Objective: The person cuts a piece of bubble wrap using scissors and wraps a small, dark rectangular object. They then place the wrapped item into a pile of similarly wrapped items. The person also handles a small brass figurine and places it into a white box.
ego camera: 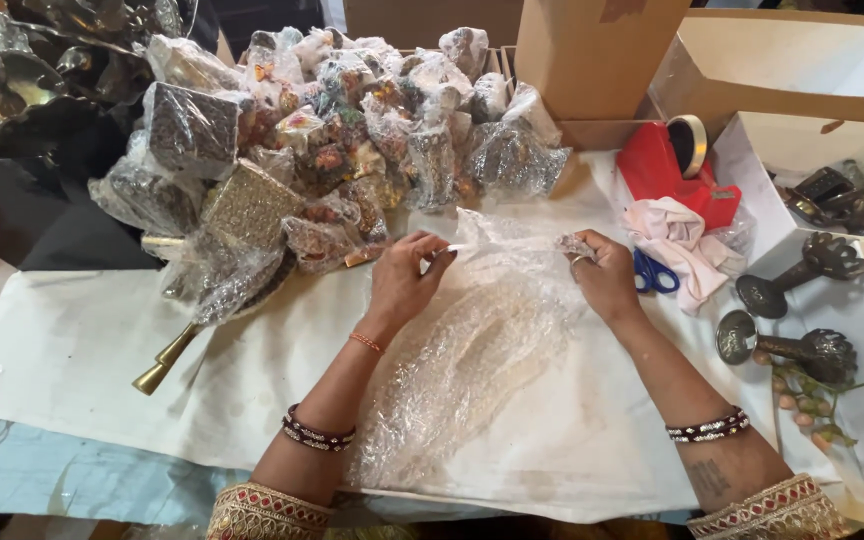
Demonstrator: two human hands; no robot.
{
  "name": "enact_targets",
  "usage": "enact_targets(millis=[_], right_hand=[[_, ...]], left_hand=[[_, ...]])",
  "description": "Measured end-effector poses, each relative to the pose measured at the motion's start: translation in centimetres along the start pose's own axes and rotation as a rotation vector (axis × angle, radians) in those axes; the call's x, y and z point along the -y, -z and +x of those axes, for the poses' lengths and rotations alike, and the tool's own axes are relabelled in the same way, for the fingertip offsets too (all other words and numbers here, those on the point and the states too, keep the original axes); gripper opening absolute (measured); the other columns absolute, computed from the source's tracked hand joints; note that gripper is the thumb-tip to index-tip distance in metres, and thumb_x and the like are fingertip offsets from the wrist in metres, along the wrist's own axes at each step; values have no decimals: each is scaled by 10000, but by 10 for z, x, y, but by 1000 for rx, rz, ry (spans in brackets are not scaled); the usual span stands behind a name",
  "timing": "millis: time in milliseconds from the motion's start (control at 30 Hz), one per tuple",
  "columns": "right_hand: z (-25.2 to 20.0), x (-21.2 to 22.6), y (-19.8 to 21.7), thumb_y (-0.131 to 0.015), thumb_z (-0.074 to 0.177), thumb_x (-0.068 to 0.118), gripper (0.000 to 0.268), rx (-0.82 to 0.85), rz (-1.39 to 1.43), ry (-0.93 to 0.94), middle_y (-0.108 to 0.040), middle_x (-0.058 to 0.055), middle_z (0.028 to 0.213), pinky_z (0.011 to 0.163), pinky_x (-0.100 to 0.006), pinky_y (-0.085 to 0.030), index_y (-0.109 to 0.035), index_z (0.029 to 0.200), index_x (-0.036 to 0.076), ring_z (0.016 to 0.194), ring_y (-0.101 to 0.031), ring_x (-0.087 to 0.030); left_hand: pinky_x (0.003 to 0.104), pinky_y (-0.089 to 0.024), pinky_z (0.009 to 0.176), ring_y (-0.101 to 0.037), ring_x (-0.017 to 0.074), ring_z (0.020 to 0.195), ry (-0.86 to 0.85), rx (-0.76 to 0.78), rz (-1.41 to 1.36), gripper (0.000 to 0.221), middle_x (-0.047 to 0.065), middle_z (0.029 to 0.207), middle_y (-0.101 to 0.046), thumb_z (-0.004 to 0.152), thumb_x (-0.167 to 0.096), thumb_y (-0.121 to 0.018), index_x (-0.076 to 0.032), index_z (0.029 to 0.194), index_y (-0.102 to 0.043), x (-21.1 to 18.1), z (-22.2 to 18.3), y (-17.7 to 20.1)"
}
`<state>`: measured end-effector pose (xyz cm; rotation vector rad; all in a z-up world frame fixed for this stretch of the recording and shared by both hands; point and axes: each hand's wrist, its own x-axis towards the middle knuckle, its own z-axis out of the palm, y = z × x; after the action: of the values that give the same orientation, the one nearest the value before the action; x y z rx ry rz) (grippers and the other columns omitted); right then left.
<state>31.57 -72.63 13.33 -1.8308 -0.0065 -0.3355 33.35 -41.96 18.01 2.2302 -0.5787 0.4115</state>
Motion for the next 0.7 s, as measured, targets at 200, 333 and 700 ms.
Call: enact_targets(millis=[200,333,700], right_hand=[[-1,14,7,-574,868,15,207,-121,-315,48,-638,-11,672,537,-256,-407,-736,996,21,567,-521,-66],[18,-19,39,-557,885,48,246,-286,-197,76,-728,40,853,617,-229,-458,-750,1035,24,688,-587,-39],[10,9,30,-692,898,44,214,-342,-197,-1,-729,-16,871,609,-239,-500,-685,1112,32,684,-626,-68]], left_hand=[[367,-497,589,-645,193,640,22,10,-4,174,5,891,-743,895,-280,-729,-115,888,-784,9,3,-1],[239,-570,574,-691,33,675,177,-110,-243,135,-78,880,-763,934,-237,-677,-191,891,-797,46,11,-1],[201,-336,490,-431,13,555,291,-77,-810,225,-75,677,-568,1063,-239,-584,-100,904,-661,74,11,9]])
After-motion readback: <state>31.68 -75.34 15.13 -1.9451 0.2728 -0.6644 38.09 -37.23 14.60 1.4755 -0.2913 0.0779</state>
